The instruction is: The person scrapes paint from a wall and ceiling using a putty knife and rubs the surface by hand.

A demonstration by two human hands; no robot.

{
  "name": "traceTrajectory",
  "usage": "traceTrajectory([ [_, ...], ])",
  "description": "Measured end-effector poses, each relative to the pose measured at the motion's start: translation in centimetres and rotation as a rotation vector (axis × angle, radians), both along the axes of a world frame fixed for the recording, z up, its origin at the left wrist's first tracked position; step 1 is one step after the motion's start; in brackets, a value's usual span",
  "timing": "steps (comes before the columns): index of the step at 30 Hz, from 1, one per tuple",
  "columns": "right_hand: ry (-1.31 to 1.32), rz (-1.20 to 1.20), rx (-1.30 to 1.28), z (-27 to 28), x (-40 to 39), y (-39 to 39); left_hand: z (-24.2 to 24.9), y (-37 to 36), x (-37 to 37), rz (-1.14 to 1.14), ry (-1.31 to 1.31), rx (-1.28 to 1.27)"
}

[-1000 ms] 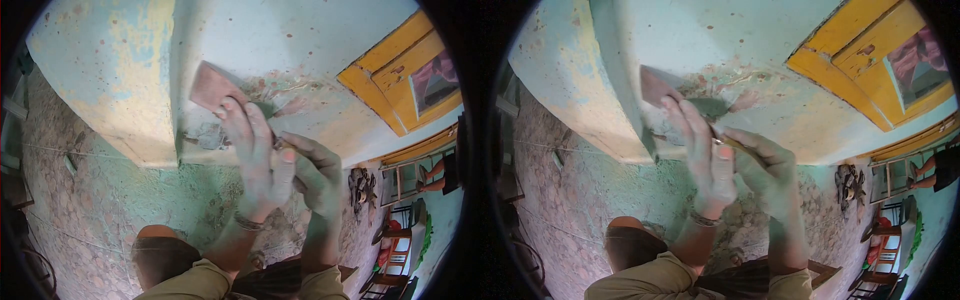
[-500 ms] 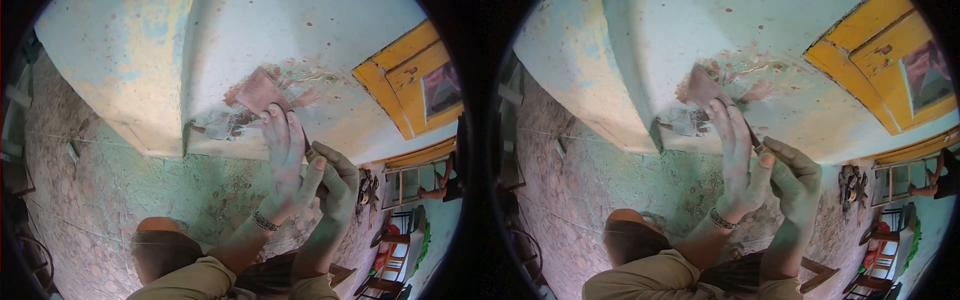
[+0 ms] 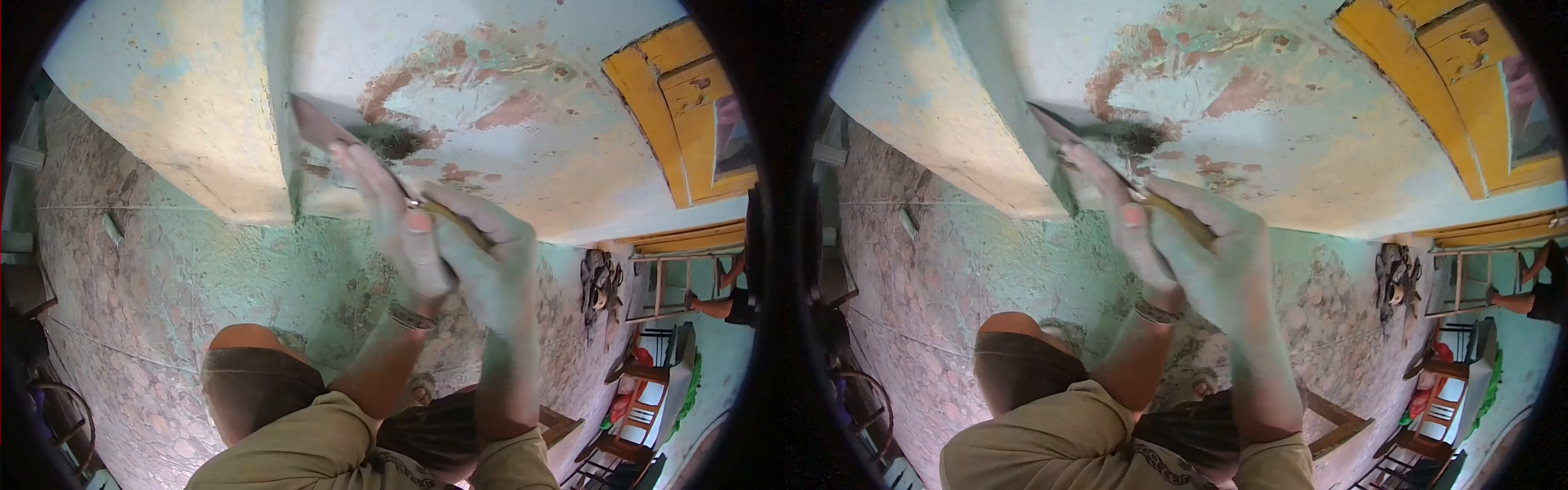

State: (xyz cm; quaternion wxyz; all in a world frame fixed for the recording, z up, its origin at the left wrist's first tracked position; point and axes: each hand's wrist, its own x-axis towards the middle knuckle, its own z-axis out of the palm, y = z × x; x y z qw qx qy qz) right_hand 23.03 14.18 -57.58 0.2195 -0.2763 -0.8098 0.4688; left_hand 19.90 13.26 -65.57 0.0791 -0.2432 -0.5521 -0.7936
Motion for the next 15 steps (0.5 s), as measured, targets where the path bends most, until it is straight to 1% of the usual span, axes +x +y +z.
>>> traceTrajectory([
  [3, 0.058, -0.202, -0.406, 1.1, 2.6, 0.9, 0.5, 0.3, -0.3, 0.057, 0.043, -0.046],
  [4, 0.02, -0.234, -0.417, 1.2, 2.6, 1.0, 1.0, 0.1, 0.2, 0.063, 0.018, -0.097],
  [7, -0.035, -0.137, -0.102, -1.2, 1.1, 0.0, -0.6, -0.7, -2.0, -0.005, -0.082, 0.173],
  [8, -0.006, -0.069, -0.031, -1.7, 0.4, -0.2, -0.8, -0.5, -1.5, 0.004, -0.073, 0.127],
  [10, -0.044, -0.131, -0.075, -1.2, 1.7, 0.1, -1.3, -0.4, -0.6, 0.022, -0.05, 0.03],
  [11, -0.063, -0.157, -0.096, -0.9, 2.4, 0.4, -0.4, -0.2, 0.1, -0.013, -0.06, 0.021],
  [12, -0.053, -0.206, -0.242, -0.8, 3.8, 1.2, 0.5, -0.1, 0.8, -0.049, -0.07, 0.011],
  [13, -0.023, -0.218, -0.274, -0.7, 4.6, 1.8, 1.3, 0.1, 1.6, -0.084, -0.081, 0.0],
  [15, 0.032, -0.248, -0.336, -0.6, 5.8, 2.6, 0.2, 0.5, 2.6, -0.167, -0.072, -0.046],
])
